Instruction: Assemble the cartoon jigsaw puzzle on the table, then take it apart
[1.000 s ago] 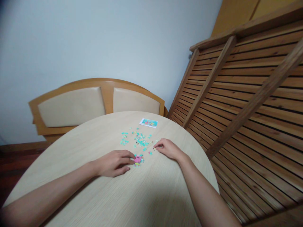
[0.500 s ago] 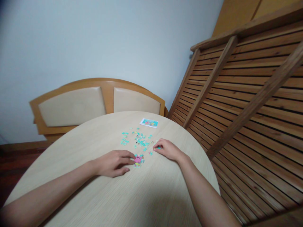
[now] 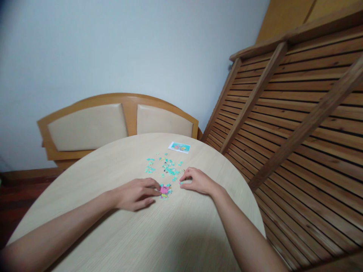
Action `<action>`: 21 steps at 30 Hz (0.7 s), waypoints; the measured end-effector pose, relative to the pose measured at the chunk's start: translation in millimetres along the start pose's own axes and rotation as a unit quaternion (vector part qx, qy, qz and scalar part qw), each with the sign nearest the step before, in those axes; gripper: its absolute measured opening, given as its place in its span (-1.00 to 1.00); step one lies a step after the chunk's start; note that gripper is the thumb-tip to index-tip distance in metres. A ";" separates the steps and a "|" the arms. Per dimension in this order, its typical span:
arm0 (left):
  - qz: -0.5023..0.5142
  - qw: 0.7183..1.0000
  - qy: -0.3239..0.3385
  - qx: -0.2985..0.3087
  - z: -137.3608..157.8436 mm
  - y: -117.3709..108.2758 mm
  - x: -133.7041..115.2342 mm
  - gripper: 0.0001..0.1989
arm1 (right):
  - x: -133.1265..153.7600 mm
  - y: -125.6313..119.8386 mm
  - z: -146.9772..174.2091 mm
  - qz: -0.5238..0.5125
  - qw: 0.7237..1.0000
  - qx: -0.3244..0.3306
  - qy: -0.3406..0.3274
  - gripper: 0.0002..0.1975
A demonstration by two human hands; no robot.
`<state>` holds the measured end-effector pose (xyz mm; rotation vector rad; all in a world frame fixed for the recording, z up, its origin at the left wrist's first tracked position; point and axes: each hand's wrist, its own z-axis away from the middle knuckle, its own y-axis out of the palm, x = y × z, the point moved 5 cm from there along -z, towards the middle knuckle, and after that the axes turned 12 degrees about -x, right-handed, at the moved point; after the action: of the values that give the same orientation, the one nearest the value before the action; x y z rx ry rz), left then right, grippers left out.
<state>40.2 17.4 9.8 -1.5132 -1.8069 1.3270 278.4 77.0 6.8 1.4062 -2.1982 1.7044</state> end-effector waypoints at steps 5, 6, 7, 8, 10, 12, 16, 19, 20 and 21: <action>-0.008 1.000 -0.002 0.011 1.3 -0.7 2.0 -0.67 | 1.6 0.2 0.2 -0.004 1.000 0.017 0.006 -0.86; -0.009 1.000 -0.003 0.011 1.4 -1.3 2.9 -0.67 | 1.9 -0.1 0.3 -0.005 1.000 0.019 0.007 -0.85; -0.013 1.000 -0.006 0.008 1.6 -2.2 4.4 -0.68 | 2.0 -0.4 0.5 -0.006 1.000 0.019 0.007 -0.85; -0.019 1.000 -0.013 0.002 1.8 -3.4 6.8 -0.69 | 1.9 -0.8 0.6 -0.006 1.000 0.019 0.007 -0.85; -0.043 0.998 -0.036 -0.016 2.5 -6.5 14.1 -0.72 | 1.1 -1.1 1.1 -0.005 1.000 0.019 0.006 -0.85; -0.081 0.994 -0.067 -0.038 4.2 -10.0 23.9 -0.72 | -0.6 -1.4 1.4 -0.005 1.000 0.016 0.005 -0.85; -0.153 0.975 -0.143 -0.070 11.9 -13.9 46.6 -0.69 | -7.0 -4.1 0.8 0.005 1.000 -0.007 0.006 -0.85; -0.182 0.960 -0.198 -0.071 18.6 -12.0 61.0 -0.65 | -16.1 -10.2 -0.1 0.037 0.998 -0.042 0.016 -0.82; -0.187 0.957 -0.209 -0.069 20.1 -10.6 64.0 -0.63 | -20.2 -12.9 0.0 0.049 0.997 -0.055 0.020 -0.79; -0.189 0.956 -0.215 -0.066 21.1 -8.8 65.9 -0.62 | -24.8 -15.6 0.4 0.061 0.996 -0.067 0.025 -0.77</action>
<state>-1.7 70.3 -7.9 -0.9059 -2.3500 1.4332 303.4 92.3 5.8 1.2092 -2.3664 1.5735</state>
